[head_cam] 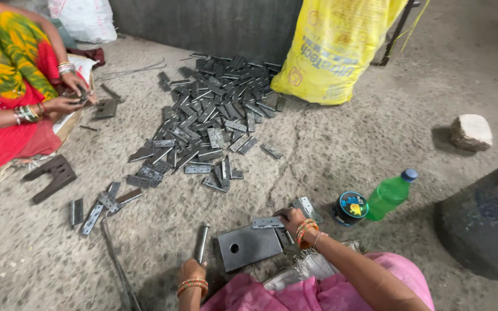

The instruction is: The person sits on the floor and repeatedly picks up metal hinge parts, places them on a metal block, and uses a cylindrical metal tool to press or align them. Finished pieces are placed into a white sack. Another person is visible nearby doing similar work.

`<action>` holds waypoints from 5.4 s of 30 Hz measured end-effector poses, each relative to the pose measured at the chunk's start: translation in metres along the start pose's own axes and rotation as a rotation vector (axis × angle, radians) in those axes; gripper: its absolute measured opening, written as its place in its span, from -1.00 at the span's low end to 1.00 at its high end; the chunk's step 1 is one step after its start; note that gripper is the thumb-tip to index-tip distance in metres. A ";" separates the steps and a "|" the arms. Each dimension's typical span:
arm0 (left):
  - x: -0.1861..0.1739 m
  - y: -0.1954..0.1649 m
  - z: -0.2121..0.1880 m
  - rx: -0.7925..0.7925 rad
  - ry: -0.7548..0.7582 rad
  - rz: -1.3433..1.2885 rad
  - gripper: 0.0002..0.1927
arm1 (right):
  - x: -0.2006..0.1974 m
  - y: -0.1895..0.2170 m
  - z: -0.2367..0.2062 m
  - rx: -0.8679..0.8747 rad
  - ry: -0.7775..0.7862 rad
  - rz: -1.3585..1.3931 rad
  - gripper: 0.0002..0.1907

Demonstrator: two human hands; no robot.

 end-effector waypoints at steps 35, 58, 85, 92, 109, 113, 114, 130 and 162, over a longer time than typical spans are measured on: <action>0.043 -0.120 -0.068 0.508 -0.185 -0.294 -0.57 | 0.116 0.010 -0.070 0.634 0.019 0.780 -0.57; 0.002 -0.163 -0.173 0.753 0.148 -0.931 -0.66 | 0.088 0.002 -0.078 0.640 -0.373 1.166 -0.48; -0.020 0.005 -0.042 -0.034 -0.036 -0.019 -0.47 | 0.039 0.027 0.015 0.136 -0.045 -0.031 -0.44; -0.015 0.017 -0.038 -0.078 -0.094 -0.129 -0.66 | 0.076 0.074 0.057 -0.124 0.332 -0.108 -0.57; -0.122 -0.090 -0.135 0.509 -0.521 -0.777 -0.76 | 0.077 0.058 0.051 -0.117 0.299 -0.046 -0.62; -0.061 -0.104 -0.119 0.382 -0.192 -0.316 -0.72 | 0.070 0.064 0.048 -0.049 0.263 -0.119 -0.64; -0.035 -0.098 -0.108 0.314 0.000 -0.170 -0.81 | 0.072 0.065 0.047 -0.047 0.319 -0.213 -0.67; -0.012 -0.036 -0.047 0.039 0.036 -0.706 -0.70 | 0.082 0.072 0.055 -0.181 0.523 -0.279 -0.37; -0.036 -0.056 -0.082 0.415 -0.377 -0.445 -0.58 | 0.073 0.089 -0.022 -0.048 -0.126 -0.128 -0.76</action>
Point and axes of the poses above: each hand's wrist, its own z-axis towards the middle knuckle, its own x-axis out of the palm, y = z × x, the point moved 8 cm from there along z, towards the middle knuckle, and after that the axes turned 11 degrees about -x, right-handed, at the moved point
